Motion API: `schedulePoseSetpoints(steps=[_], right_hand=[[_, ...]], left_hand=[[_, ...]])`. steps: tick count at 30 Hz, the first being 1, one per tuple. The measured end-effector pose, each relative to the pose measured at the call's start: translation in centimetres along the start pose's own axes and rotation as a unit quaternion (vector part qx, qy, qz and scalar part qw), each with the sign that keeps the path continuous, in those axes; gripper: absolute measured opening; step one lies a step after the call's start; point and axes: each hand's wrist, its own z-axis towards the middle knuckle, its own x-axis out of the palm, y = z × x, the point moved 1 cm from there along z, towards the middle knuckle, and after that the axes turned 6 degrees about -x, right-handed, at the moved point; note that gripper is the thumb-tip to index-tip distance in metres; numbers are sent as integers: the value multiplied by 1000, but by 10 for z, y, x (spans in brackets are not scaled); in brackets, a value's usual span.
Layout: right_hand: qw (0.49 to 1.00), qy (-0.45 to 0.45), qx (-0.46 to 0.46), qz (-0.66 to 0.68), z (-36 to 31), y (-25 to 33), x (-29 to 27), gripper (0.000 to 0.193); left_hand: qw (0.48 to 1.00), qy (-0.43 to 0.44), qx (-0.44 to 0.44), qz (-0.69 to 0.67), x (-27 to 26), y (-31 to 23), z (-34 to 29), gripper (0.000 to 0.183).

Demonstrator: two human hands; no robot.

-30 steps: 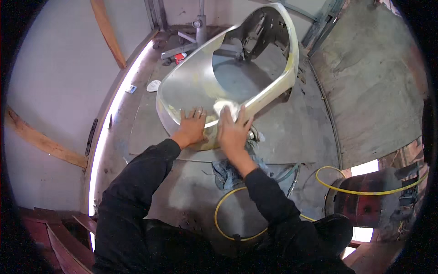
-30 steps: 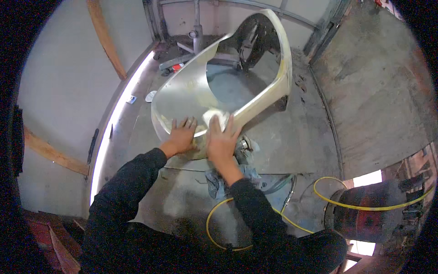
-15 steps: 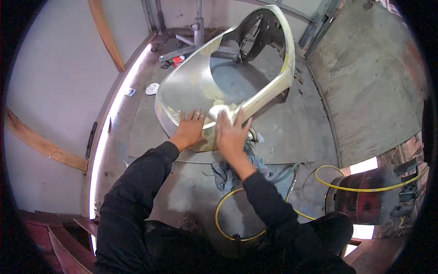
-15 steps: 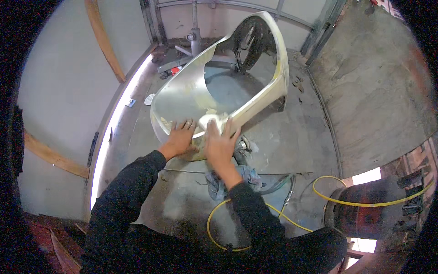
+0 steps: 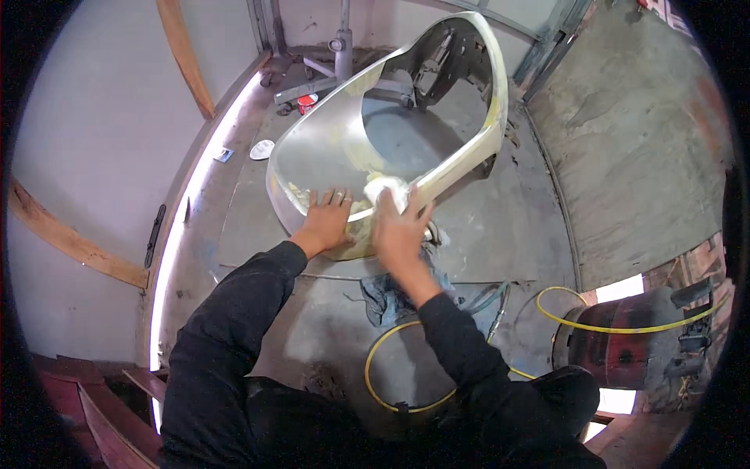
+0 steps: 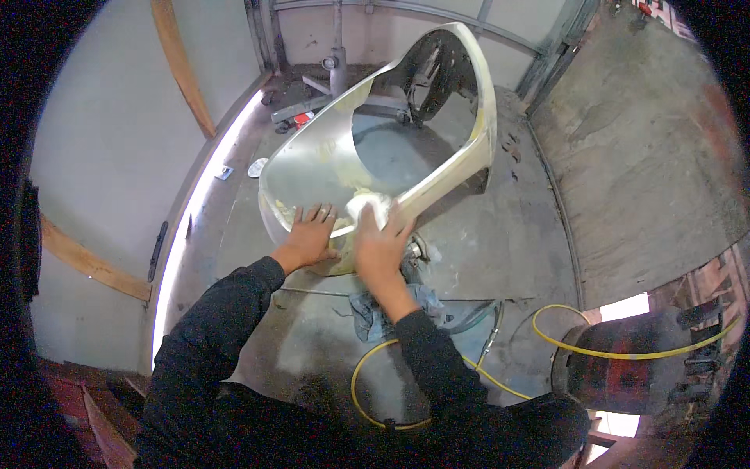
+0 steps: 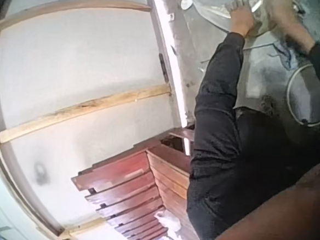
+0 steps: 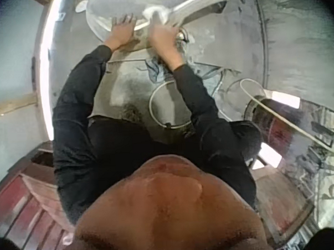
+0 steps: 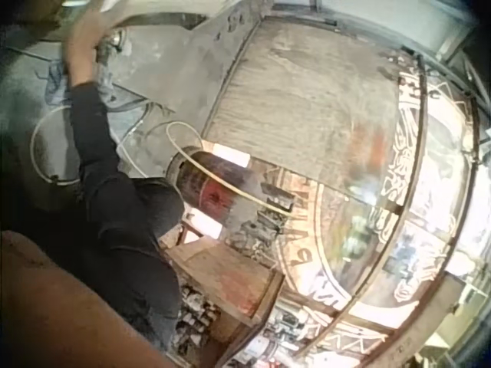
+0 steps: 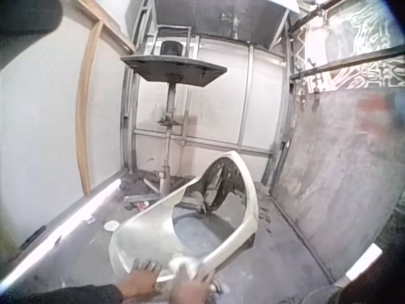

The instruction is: The person sands a vehicle body panel with a sanding disc by hand and rubs the sanded surface with their bare hands.

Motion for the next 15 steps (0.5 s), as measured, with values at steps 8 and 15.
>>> schedulePoseSetpoints(steps=[8, 15], right_hand=[[1000, -1, 17, -7, -8, -12, -4, 46], [999, -1, -17, 28, -2, -21, -3, 47]], left_hand=[[1000, -13, 2, -17, -4, -6, 3, 107], [1000, -18, 0, -15, -5, -5, -1, 106]])
